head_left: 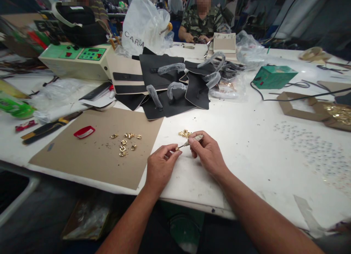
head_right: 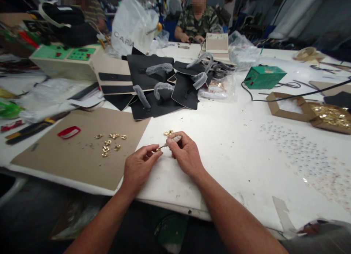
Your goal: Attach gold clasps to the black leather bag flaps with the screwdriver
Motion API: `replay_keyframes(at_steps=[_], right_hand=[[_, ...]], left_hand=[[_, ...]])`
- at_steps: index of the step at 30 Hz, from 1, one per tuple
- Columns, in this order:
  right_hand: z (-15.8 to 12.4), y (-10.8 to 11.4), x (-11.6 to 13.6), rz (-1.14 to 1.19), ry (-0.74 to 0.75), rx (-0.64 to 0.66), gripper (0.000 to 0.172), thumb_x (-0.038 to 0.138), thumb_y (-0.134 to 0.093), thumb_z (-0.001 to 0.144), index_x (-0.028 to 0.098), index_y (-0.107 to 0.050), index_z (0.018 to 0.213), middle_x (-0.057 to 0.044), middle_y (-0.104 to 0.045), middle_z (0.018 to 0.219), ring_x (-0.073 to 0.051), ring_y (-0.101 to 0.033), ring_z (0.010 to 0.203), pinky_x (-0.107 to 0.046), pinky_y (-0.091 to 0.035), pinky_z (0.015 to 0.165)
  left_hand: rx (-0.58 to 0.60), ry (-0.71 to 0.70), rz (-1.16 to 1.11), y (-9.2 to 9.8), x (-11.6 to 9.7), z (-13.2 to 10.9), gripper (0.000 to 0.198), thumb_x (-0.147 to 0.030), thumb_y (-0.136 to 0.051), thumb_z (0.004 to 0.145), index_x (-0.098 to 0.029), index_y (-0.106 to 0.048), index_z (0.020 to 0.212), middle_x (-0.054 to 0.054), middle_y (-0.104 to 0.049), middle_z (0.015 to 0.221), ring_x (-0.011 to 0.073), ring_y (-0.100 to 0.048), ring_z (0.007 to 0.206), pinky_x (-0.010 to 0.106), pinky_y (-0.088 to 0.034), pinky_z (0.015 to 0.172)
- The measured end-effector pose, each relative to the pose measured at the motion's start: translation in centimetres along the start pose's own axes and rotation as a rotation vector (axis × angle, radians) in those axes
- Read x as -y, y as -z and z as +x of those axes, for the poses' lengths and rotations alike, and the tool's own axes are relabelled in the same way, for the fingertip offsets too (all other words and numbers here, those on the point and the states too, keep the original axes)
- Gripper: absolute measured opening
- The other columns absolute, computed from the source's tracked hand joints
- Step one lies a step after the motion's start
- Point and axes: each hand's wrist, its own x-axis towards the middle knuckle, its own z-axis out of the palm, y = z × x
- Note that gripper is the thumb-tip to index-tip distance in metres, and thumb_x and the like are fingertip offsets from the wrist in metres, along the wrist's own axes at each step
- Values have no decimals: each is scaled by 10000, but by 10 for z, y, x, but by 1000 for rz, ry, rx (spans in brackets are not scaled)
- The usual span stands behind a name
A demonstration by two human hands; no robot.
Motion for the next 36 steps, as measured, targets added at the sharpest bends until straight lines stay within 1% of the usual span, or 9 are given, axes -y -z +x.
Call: replay_keyframes(at_steps=[13, 21, 23, 25, 27, 29, 31, 34, 36], right_hand=[[0, 0, 3, -53, 17, 15, 191, 418, -668, 959, 227, -669, 975, 50, -584, 644, -136, -542, 556, -256, -424, 562], [-2, -1, 1, -171, 100, 24, 156, 383, -671, 961, 227, -673, 960, 54, -562, 659, -128, -515, 573, -254, -404, 587], [-2, 0, 3, -136, 91, 52, 166, 389, -678, 952, 223, -666, 958, 55, -571, 648, -129, -522, 571, -254, -406, 584], [-1, 2, 4, -24, 37, 83, 203, 419, -671, 951, 217, -653, 966, 56, -582, 635, -129, -530, 547, -254, -410, 560], [2, 5, 4, 115, -22, 72, 233, 444, -671, 948, 213, -638, 962, 57, -587, 632, -125, -533, 522, -250, -419, 536], [6, 9, 2, 225, -43, -7, 243, 446, -688, 938, 210, -634, 934, 53, -593, 646, -116, -533, 512, -241, -425, 518], [11, 14, 0, 318, -42, -118, 242, 435, -716, 917, 206, -639, 914, 50, -595, 664, -105, -521, 507, -229, -421, 496], [19, 21, 1, 465, -72, -283, 259, 424, -766, 852, 202, -640, 895, 51, -588, 661, -96, -486, 491, -216, -396, 454], [23, 25, 3, 530, -99, -353, 276, 419, -786, 808, 199, -635, 876, 53, -579, 642, -92, -468, 479, -211, -380, 435]], left_hand=[[-11, -46, 46, -1, 1, 0, 150, -292, -791, 855, -259, -812, 1001, -23, -802, 904, 134, -650, 673, 277, -559, 737], [-27, -254, 181, -1, 5, -6, 103, -239, -758, 908, -214, -776, 1006, -2, -786, 935, 132, -676, 717, 266, -549, 768], [-35, -295, 207, -2, 5, -8, 96, -228, -748, 915, -209, -771, 1006, -1, -782, 930, 134, -677, 722, 262, -544, 763], [-50, -306, 224, -2, 4, -9, 90, -229, -742, 917, -205, -770, 999, 0, -777, 913, 135, -672, 703, 259, -540, 739], [-73, -299, 252, 0, 4, -9, 90, -245, -733, 919, -205, -769, 990, -2, -772, 894, 133, -658, 666, 260, -536, 715], [-93, -295, 312, 9, 5, -6, 108, -273, -717, 924, -208, -769, 992, -5, -764, 878, 132, -637, 630, 267, -533, 709], [-104, -300, 417, 26, 8, 0, 146, -313, -695, 930, -216, -769, 1009, -8, -755, 867, 138, -624, 619, 280, -525, 711], [-124, -270, 636, 64, 14, 15, 195, -361, -663, 925, -243, -764, 1043, -9, -757, 896, 156, -635, 640, 298, -502, 699], [-121, -219, 782, 89, 18, 26, 220, -388, -641, 925, -267, -759, 1066, 6, -772, 1023, 182, -676, 720, 311, -496, 699]])
